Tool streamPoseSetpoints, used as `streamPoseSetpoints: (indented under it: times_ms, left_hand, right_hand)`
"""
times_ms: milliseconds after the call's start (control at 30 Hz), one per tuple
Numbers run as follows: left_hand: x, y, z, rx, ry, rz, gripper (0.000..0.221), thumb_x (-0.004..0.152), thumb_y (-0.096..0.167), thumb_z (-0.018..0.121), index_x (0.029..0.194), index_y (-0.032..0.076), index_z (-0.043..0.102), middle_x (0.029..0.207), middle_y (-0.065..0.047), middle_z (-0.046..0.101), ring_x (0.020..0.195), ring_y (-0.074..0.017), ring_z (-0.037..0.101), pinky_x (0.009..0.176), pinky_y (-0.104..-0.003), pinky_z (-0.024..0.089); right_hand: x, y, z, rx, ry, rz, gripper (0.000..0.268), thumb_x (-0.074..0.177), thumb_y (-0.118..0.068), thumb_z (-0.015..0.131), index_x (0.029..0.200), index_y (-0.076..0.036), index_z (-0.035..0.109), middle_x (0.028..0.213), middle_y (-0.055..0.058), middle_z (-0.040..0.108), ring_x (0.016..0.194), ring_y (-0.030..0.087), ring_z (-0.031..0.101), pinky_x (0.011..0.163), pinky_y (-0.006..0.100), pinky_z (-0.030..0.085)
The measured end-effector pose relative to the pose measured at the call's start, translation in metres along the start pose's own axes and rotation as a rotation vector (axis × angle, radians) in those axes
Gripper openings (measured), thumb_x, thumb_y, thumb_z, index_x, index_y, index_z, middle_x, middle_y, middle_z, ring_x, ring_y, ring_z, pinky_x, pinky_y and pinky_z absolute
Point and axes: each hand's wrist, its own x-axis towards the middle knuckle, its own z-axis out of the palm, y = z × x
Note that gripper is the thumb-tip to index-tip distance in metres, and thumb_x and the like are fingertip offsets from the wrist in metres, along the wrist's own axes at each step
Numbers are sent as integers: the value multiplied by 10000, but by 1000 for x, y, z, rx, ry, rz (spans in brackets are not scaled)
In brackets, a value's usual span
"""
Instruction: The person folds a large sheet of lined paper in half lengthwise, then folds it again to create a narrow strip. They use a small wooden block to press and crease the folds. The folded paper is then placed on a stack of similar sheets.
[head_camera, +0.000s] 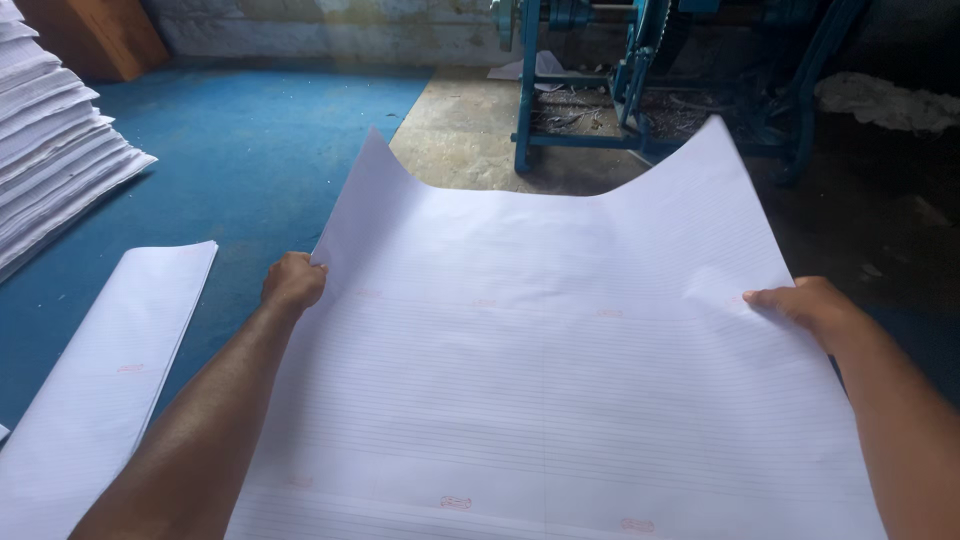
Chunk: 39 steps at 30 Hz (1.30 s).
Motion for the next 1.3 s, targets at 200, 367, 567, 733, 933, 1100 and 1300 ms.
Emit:
streamPoseSetpoints:
  times_ms: [200,367,567,733,933,1100,1300]
  left_hand:
    - [-34,23,-36,-18,57,62,295,985,364,623,1195,185,728,1197,-125,723,1151,-326,666,977,-492,532]
    - [-76,46,-93,-48,86,126,316,987,375,625,1193,153,719,1159,-141,732,1116,-342,683,959,-490,541]
    - [-133,83,-167,-112,114,190,304,965,369,649,1181,170,728,1118,-134,724,1071,-344,679,932,-480,544]
    - [-183,114,-229,-207,156,220,261,981,324,624,1159,163,729,1081,-115,756,1025,-288,722,896,-455,566]
    - [-237,138,-315,-317,288,317,237,964,312,642,1085,141,754,1058,-109,754,1039,-302,705,917,-464,546]
    - [-273,147,-379,-411,414,423,303,966,318,653,982,30,749,1025,-162,758,1050,-379,686,957,-493,521]
    - [-310,154,-433,-630,621,517,336,910,338,663,1087,61,734,1035,-216,730,1033,-392,682,953,-502,505]
  right_hand:
    - [-8,-23,-15,-123,34,-47,532,933,-265,708,1316,89,603,1167,355,683,990,433,709,897,504,558]
    - [-50,-47,-35,-191,134,-183,452,957,-241,666,1274,81,654,1141,324,721,975,400,753,915,458,559]
    - [-119,-101,-108,-151,140,-295,442,950,-229,674,1221,119,659,1140,330,711,1005,402,728,903,461,568]
    - [-179,-133,-155,-159,275,-363,463,980,-270,646,1222,125,633,1108,363,694,1016,423,724,898,478,571]
    - [-242,-176,-226,-97,377,-414,447,981,-269,652,1188,126,625,1121,351,661,1035,422,695,861,475,580]
    - [-305,-210,-282,8,443,-486,370,1000,-249,649,932,114,677,922,295,719,792,335,729,651,416,594]
    - [-374,-237,-332,142,535,-566,401,1014,-263,641,883,116,645,883,271,685,747,298,701,587,437,563]
